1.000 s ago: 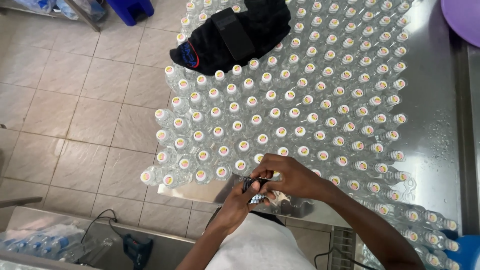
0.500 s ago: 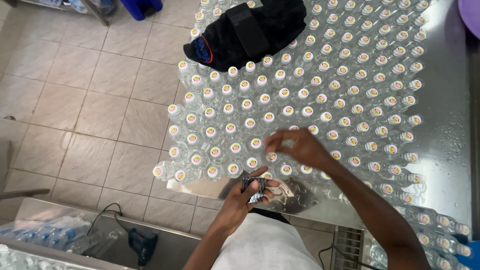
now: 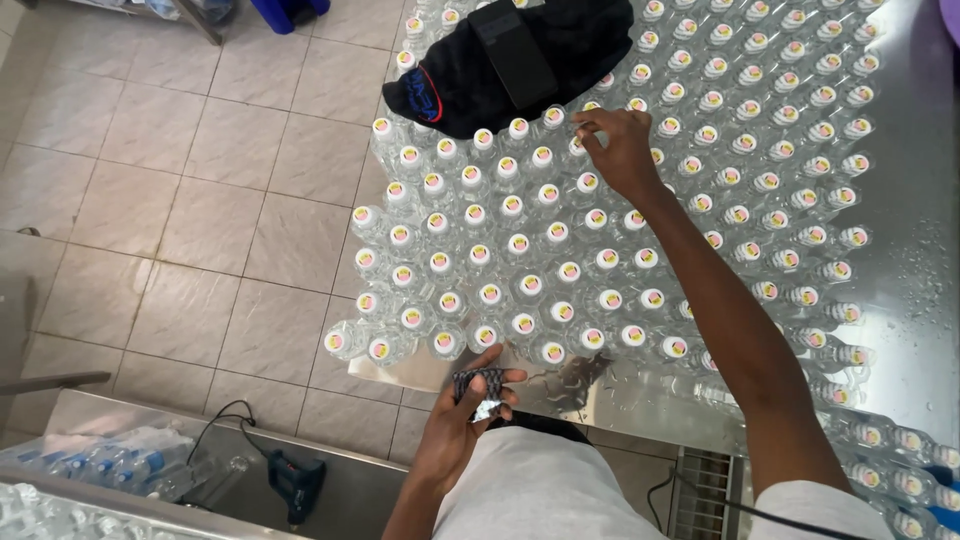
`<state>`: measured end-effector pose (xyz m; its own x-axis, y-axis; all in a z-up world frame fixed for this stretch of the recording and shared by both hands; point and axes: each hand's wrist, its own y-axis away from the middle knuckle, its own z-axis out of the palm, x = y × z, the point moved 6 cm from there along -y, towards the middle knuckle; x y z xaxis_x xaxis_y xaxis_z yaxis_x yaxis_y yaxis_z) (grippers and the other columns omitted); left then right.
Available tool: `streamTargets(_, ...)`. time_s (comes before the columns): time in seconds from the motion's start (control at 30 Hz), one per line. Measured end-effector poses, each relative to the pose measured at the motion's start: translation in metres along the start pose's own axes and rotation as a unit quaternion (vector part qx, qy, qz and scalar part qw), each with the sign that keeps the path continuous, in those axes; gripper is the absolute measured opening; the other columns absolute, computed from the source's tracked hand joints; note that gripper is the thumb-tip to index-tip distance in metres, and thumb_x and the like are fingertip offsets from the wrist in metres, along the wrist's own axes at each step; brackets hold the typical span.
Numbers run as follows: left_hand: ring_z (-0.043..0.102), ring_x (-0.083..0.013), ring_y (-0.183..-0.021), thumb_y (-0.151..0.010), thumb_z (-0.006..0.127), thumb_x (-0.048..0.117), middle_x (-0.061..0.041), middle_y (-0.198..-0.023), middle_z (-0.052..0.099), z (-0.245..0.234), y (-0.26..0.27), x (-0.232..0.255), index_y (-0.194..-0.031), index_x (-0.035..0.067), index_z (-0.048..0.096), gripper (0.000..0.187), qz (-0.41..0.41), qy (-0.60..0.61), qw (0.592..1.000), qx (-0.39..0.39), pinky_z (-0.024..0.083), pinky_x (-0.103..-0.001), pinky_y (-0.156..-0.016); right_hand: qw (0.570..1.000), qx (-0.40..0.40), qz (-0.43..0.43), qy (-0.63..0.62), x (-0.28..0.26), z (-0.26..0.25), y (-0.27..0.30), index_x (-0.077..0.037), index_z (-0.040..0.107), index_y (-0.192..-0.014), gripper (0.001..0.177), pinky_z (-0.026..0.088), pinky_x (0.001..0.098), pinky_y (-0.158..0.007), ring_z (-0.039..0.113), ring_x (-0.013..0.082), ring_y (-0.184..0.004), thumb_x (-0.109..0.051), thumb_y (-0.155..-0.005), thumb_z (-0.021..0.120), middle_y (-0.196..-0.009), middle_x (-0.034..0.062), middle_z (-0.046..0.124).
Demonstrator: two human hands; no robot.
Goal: Applying small labels to the caps of a large array of water bottles on a production table
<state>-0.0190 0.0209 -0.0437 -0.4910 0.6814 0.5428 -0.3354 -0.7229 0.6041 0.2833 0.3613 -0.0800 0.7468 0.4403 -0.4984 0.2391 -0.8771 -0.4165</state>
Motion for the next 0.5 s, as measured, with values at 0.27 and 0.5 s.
streamTargets(0.27, 0.067, -0.0221, -0.095, -0.093, 0.068, 0.043, -0.02, -0.131, 0.077, -0.01, -0.003, 0.012, -0.165, 0.006, 0.05, 0.083, 0.016, 0.004, 1.0, -0.001, 0.057, -0.037, -0.083, 0.993, -0.091, 0.021, 0.073, 0.012, 0.0, 0.006, -0.022, 0.073, -0.105, 0.016, 0.02, 0.048, -0.115, 0.063, 0.0276, -0.129, -0.036, -0.106, 0.081, -0.114, -0.0058, 0.077)
streamTargets(0.5, 0.069, -0.022, -0.096, -0.096, 0.065, 0.042, -0.02, -0.133, 0.076, -0.011, -0.002, 0.017, -0.166, 0.007, 0.049, 0.08, 0.007, -0.008, 1.0, -0.016, 0.059, -0.038, -0.084, 0.993, -0.097, 0.007, 0.074, 0.012, 0.002, 0.015, -0.024, 0.072, -0.095, 0.022, 0.023, 0.0473, -0.114, 0.07, 0.0218, -0.121, -0.019, -0.093, 0.093, -0.113, -0.0099, 0.079)
